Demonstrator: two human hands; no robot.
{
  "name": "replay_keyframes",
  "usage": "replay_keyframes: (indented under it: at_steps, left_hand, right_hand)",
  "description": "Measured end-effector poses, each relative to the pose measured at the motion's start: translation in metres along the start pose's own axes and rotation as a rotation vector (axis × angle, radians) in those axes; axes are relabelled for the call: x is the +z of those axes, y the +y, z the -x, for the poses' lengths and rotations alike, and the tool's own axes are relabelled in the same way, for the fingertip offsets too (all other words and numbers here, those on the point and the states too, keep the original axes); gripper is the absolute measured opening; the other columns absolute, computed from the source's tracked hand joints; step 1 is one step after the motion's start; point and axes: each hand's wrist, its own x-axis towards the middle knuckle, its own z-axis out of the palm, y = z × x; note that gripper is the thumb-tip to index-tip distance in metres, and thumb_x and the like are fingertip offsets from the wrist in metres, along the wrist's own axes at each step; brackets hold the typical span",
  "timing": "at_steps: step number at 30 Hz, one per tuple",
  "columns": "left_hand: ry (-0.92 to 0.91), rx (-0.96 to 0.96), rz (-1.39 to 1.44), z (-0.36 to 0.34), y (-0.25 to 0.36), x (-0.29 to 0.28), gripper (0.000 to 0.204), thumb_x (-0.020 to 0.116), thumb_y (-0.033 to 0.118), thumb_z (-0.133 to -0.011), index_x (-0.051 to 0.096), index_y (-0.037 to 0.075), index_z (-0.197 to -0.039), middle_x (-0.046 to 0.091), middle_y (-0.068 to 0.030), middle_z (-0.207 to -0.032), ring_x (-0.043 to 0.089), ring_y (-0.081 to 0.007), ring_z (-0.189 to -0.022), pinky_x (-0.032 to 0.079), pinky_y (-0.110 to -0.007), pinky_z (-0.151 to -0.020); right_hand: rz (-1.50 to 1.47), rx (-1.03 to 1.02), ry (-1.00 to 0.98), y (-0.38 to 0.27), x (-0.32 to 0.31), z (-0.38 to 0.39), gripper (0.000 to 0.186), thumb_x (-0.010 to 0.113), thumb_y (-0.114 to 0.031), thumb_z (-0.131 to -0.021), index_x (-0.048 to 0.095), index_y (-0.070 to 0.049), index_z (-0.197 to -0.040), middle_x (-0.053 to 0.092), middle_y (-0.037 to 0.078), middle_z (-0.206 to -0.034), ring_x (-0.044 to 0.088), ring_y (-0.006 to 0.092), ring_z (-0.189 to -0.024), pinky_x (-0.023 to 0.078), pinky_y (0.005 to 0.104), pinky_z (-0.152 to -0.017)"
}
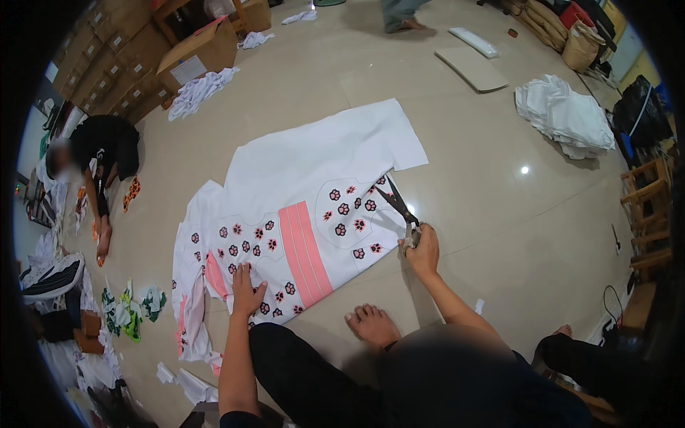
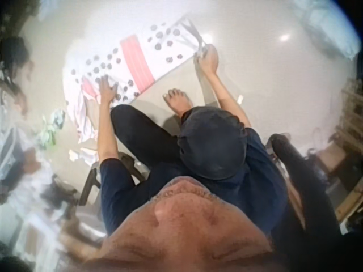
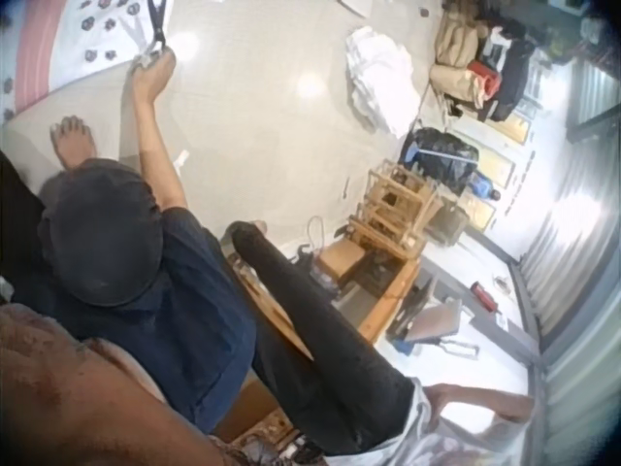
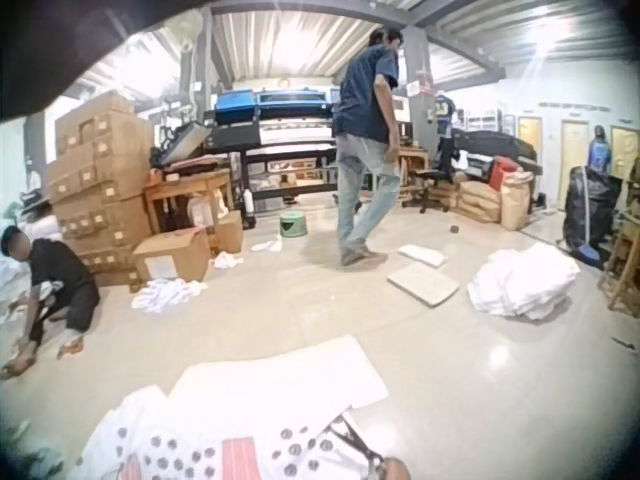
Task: The person sits on the floor and uses shears to cut a white fabric with pink stripes and floral patterns. They cut along marked lines to separate strips and patterned sections, then lift and reposition the fabric to continue cutting.
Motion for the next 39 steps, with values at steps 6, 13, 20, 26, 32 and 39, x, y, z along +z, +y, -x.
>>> replay_keyframes:
  at_steps: [6,13,20,26,32,39]
  left_hand:
    - [0.107,-0.049,-0.102,0.004,-0.018,-0.002,0.096,0.083,0.031,-0.09,0.036,-0.005,-0.165,0.038,-0.0358,-0.168,0.033,-0.0534,-0.158,0.027,-0.059,-0.131]
    - [0.309,-0.864,0.033,0.054,-0.033,-0.002,0.108,0.093,0.04,-0.079,0.037,-0.011,-0.156,0.046,-0.0405,-0.153,0.045,-0.0522,-0.147,0.037,-0.059,-0.124]
    - [-0.115,-0.611,0.373,0.071,-0.077,-0.005,0.077,0.085,0.028,-0.09,0.052,-0.011,-0.147,0.076,-0.0221,-0.122,0.077,-0.0369,-0.104,0.059,-0.042,-0.098]
    - [0.109,-0.775,1.666,0.054,-0.029,-0.02,0.046,0.067,0.017,-0.1,0.062,-0.002,-0.142,0.073,-0.0168,-0.137,0.074,-0.0329,-0.119,0.059,-0.048,-0.106]
    - [0.431,-0.715,1.833,0.051,-0.039,-0.065,0.041,0.059,0.013,-0.103,0.061,-0.003,-0.141,0.072,-0.0168,-0.138,0.07,-0.0333,-0.127,0.055,-0.052,-0.114]
    - [0.5,-0.813,1.649,0.088,-0.06,-0.043,0.043,0.052,0.012,-0.106,0.057,-0.005,-0.145,0.071,-0.0207,-0.138,0.071,-0.0373,-0.125,0.058,-0.057,-0.109]
  right_hand:
    - [-0.019,0.219,-0.105,0.01,0.021,-0.022,0.041,0.088,-0.02,-0.084,0.069,-0.003,-0.117,0.075,0.016,-0.089,0.072,0.0392,-0.081,0.056,0.0513,-0.075]
    - [-0.722,0.607,-0.376,0.008,-0.019,-0.01,0.029,0.089,-0.015,-0.091,0.067,-0.001,-0.104,0.073,0.003,-0.086,0.063,0.0097,-0.072,0.049,0.0261,-0.064]
    - [-0.579,0.553,-0.391,-0.007,-0.012,0.015,0.033,0.092,-0.018,-0.087,0.068,0.001,-0.099,0.069,0.003,-0.082,0.061,0.0099,-0.072,0.051,0.0302,-0.065]
    - [-0.473,0.395,-0.301,-0.01,0.01,0.024,0.032,0.092,-0.018,-0.087,0.07,0.001,-0.101,0.069,0.005,-0.081,0.062,0.0107,-0.072,0.052,0.0317,-0.066]
    - [-0.851,0.577,-0.221,-0.012,-0.017,-0.007,0.024,0.086,-0.013,-0.094,0.07,-0.003,-0.108,0.07,-0.001,-0.088,0.061,0.0069,-0.073,0.049,0.0254,-0.065]
    - [-0.785,0.643,-0.262,-0.011,-0.064,-0.006,0.026,0.085,-0.012,-0.094,0.068,-0.003,-0.112,0.065,-0.002,-0.087,0.06,0.0073,-0.073,0.048,0.0248,-0.063]
